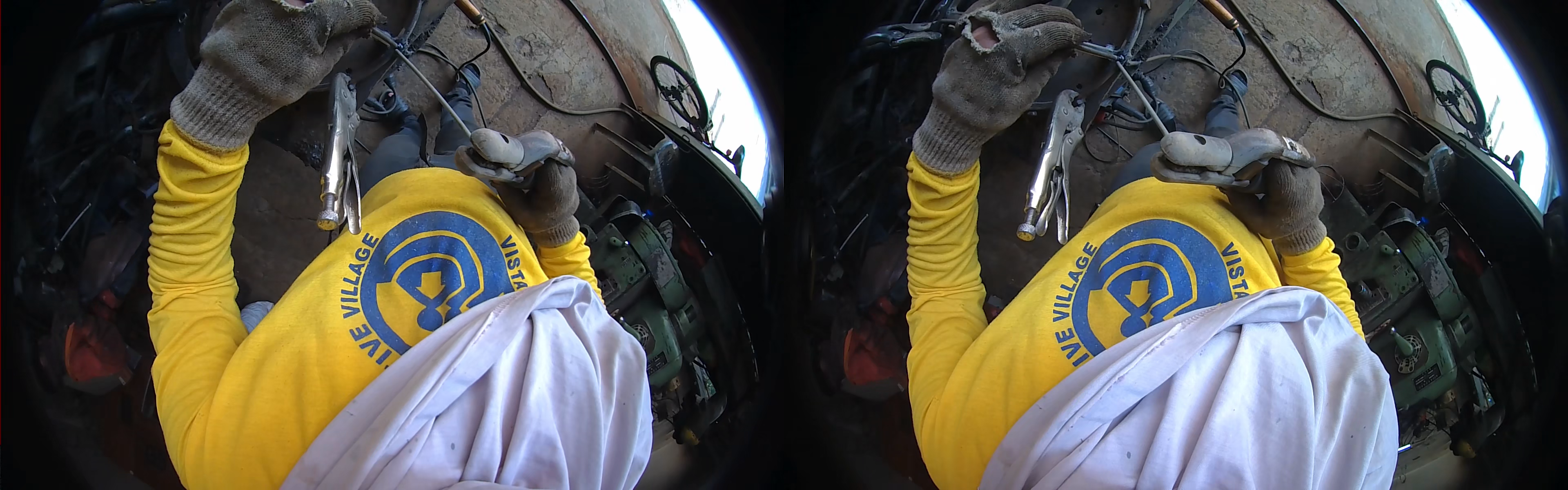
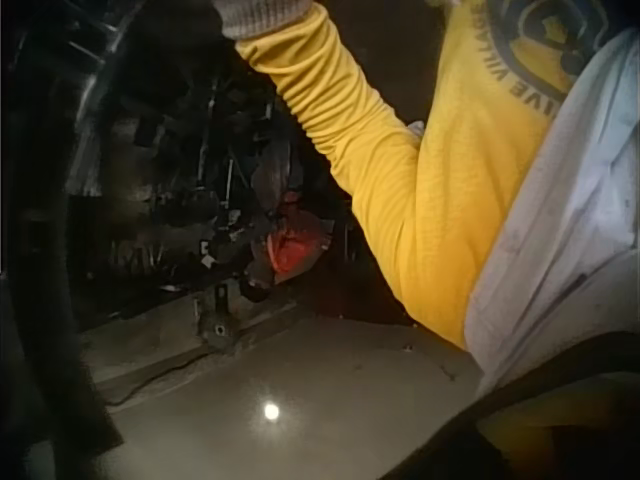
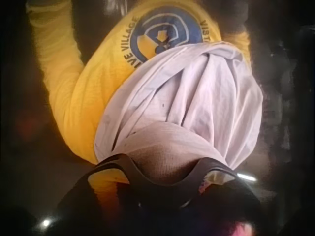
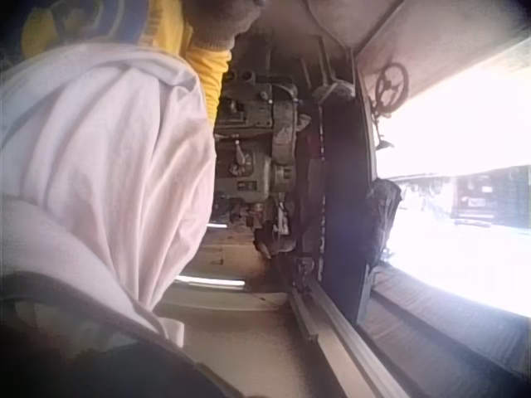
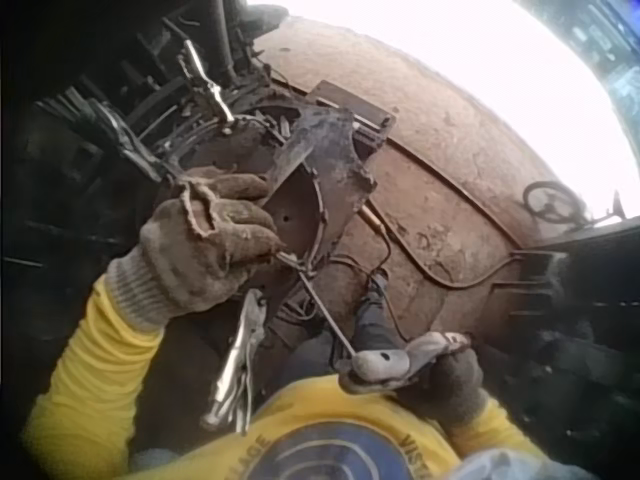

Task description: The person uses an angle grinder to smooth a metal frame, then positions a metal rod with locking pliers and welds it onto the frame.

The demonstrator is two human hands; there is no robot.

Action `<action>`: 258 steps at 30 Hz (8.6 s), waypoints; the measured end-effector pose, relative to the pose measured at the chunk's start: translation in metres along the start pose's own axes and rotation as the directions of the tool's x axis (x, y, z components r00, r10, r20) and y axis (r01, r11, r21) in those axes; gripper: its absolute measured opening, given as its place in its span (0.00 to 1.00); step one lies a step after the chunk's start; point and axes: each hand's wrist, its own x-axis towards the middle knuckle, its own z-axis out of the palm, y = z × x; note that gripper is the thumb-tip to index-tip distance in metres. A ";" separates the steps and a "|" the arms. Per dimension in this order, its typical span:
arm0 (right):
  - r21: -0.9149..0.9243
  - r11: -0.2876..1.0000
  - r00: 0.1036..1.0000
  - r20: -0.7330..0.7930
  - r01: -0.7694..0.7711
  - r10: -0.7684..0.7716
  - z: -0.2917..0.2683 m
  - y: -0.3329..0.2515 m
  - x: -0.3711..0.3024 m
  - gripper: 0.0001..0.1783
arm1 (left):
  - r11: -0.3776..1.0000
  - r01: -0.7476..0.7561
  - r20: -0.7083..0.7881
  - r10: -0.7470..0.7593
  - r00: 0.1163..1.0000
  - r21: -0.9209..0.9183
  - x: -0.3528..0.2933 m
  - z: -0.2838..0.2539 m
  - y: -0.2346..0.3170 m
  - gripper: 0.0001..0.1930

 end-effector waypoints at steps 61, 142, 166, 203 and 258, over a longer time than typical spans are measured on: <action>0.573 0.759 0.917 -0.032 -0.309 0.397 0.010 0.022 -0.038 0.21 | 1.000 0.019 0.102 -0.019 0.995 0.001 0.005 -0.010 0.008 0.16; 0.686 0.643 0.893 -0.020 0.339 -0.450 -0.007 -0.104 0.649 0.23 | 0.038 0.942 -0.343 -0.926 0.158 0.332 0.020 -0.059 0.241 0.15; 0.407 0.899 0.081 0.913 -0.160 -0.399 -0.022 -0.037 0.278 0.35 | -0.229 0.891 -0.178 -0.931 -0.318 -0.392 0.017 -0.024 0.227 0.16; 0.609 0.793 0.610 0.635 -0.019 -0.474 0.091 -0.098 0.106 0.22 | 0.307 0.949 -0.051 -0.952 0.303 -0.077 -0.026 -0.040 0.186 0.17; 0.275 0.848 0.261 0.950 -0.453 -0.169 0.014 -0.067 0.130 0.34 | -0.023 -0.676 -0.206 -0.944 0.257 -0.736 -0.058 0.025 0.215 0.35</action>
